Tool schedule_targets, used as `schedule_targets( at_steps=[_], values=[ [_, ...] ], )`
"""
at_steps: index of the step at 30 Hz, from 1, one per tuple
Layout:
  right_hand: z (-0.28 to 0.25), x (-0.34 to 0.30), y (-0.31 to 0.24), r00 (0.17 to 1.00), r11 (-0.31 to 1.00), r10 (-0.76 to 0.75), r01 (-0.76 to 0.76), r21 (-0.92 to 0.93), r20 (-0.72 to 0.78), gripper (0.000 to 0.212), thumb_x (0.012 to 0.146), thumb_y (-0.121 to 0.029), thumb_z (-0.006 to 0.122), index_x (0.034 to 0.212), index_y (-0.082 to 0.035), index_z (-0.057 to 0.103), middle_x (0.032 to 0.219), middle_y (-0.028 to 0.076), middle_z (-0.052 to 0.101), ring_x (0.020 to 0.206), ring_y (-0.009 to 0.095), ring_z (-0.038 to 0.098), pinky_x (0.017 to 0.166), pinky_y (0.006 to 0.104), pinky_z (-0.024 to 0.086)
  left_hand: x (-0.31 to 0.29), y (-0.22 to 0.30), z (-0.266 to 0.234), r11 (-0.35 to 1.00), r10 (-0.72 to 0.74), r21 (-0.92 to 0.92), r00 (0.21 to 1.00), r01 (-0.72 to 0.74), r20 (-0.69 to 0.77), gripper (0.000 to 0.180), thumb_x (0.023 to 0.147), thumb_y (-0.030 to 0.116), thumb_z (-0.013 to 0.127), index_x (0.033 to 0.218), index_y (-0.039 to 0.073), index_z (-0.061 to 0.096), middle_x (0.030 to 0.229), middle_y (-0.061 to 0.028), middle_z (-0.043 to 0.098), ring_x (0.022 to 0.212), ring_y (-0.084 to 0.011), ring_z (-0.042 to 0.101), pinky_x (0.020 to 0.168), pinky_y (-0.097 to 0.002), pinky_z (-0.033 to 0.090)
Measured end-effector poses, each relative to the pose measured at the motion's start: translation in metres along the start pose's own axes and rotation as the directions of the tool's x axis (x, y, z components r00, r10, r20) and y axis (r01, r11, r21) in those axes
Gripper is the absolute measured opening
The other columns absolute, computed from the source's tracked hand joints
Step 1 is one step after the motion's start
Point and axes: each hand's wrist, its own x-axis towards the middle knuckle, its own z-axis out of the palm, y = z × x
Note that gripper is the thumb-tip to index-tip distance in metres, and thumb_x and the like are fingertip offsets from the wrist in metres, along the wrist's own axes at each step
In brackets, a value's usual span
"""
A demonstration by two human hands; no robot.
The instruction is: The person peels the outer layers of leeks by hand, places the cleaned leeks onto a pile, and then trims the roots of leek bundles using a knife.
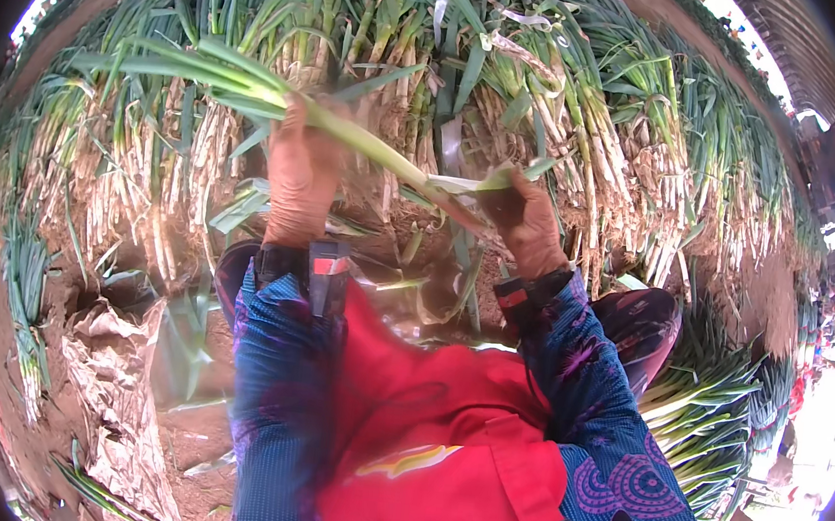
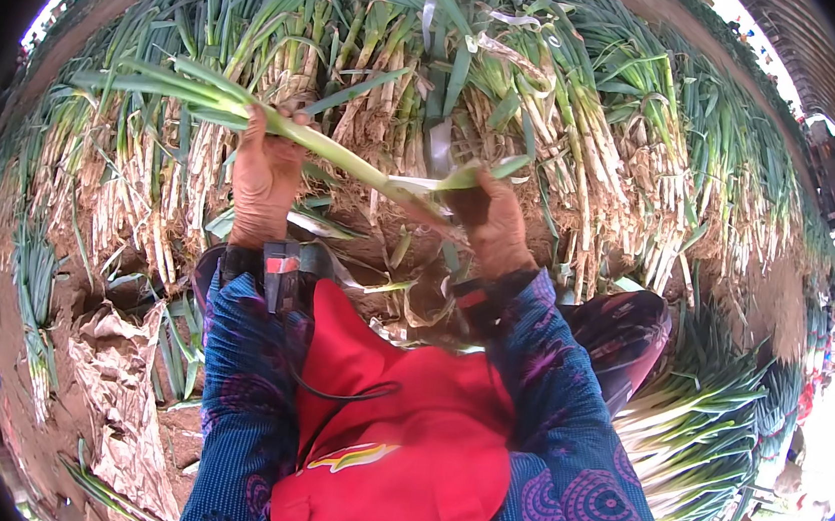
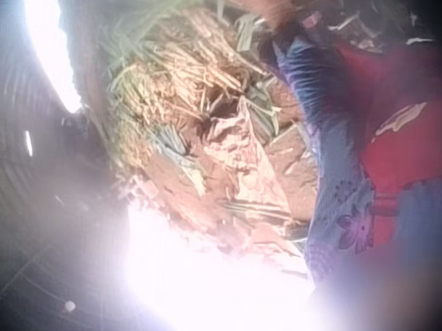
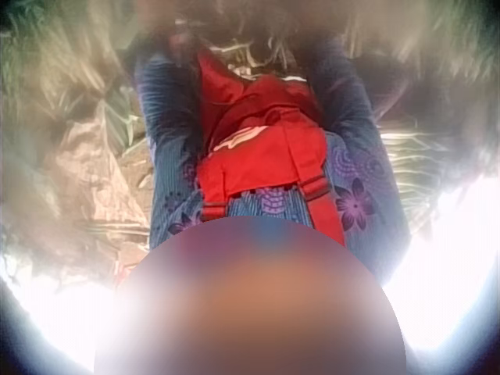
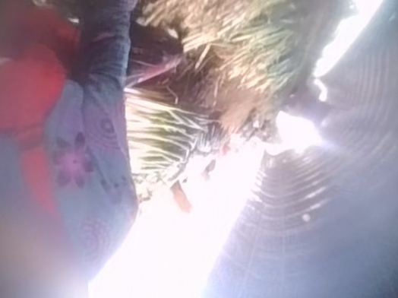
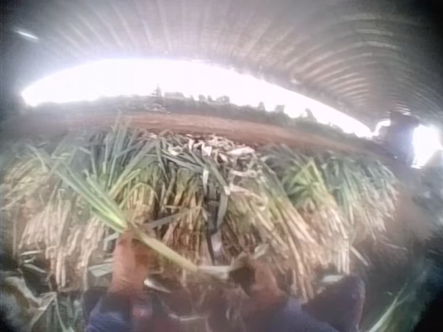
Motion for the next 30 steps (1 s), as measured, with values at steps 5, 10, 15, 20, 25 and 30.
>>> schedule_targets(
  at_steps=[5,10,15,20,25,30],
  values=[
    [-0.099,0.021,-0.071,0.969,0.967,-0.217,0.230,-0.109,0.121,0.020,0.090,-0.015,0.058,0.105,-0.003,0.058,0.101,0.010,0.062,0.096,0.023,0.061,0.088,0.0381,0.052,0.010,0.036,-0.032,0.986,0.167,0.052,0.965,-0.160,-0.202,0.023,0.090,0.025,0.060,0.102,0.010,0.047,0.080,-0.0050,0.055,0.078,-0.0196,0.055,0.075,-0.0399,0.045],
    [-0.252,-0.002,-0.228,0.563,-0.260,-0.615,0.517,-0.816,0.553,0.013,0.084,-0.010,0.058,0.096,-0.005,0.062,0.085,0.008,0.062,0.083,0.018,0.061,0.076,0.0294,0.051,0.004,0.093,-0.049,0.969,0.246,0.050,0.929,-0.241,-0.276,0.026,0.088,0.028,0.063,0.091,0.006,0.050,0.077,-0.0070,0.054,0.072,-0.0205,0.055,0.074,-0.0386,0.047],
    [-0.291,-0.015,-0.321,0.684,0.791,-0.608,0.479,-0.380,-0.403,0.023,0.074,-0.010,0.065,0.096,-0.004,0.062,0.080,0.008,0.061,0.068,0.021,0.059,0.065,0.0319,0.053,-0.002,0.102,-0.055,0.955,0.298,0.104,0.897,-0.279,-0.328,0.027,0.090,0.029,0.060,0.093,0.007,0.044,0.076,-0.0058,0.050,0.068,-0.0174,0.052,0.067,-0.0333,0.045],
    [-0.125,0.011,-0.154,0.962,0.372,-0.257,0.013,-0.928,-0.090,0.039,0.080,-0.019,0.065,0.112,0.002,0.056,0.089,0.012,0.063,0.084,0.022,0.062,0.069,0.0323,0.053,-0.002,0.087,-0.055,0.978,0.206,0.094,0.920,-0.185,-0.332,0.021,0.090,0.026,0.059,0.095,0.011,0.045,0.074,-0.0026,0.053,0.066,-0.0145,0.052,0.060,-0.0293,0.043],
    [-0.016,-0.013,-0.026,0.919,0.114,0.104,0.368,-0.923,0.380,0.049,0.088,-0.023,0.062,0.127,0.002,0.048,0.113,0.015,0.060,0.103,0.021,0.058,0.087,0.0292,0.048,0.001,0.033,-0.010,0.995,0.086,0.069,0.946,-0.068,-0.312,0.026,0.090,0.029,0.058,0.093,0.005,0.050,0.074,-0.0046,0.049,0.067,-0.0170,0.050,0.061,-0.0316,0.043],
    [0.063,-0.054,0.057,0.840,0.449,0.263,0.329,-0.831,0.474,0.033,0.089,-0.014,0.058,0.119,-0.001,0.054,0.104,0.007,0.061,0.092,0.015,0.057,0.082,0.0288,0.048,0.000,0.015,-0.005,0.991,-0.021,0.121,0.953,0.060,-0.304,0.028,0.090,0.019,0.057,0.111,0.002,0.054,0.083,-0.0049,0.053,0.076,-0.0181,0.054,0.069,-0.0318,0.044]
  ],
)
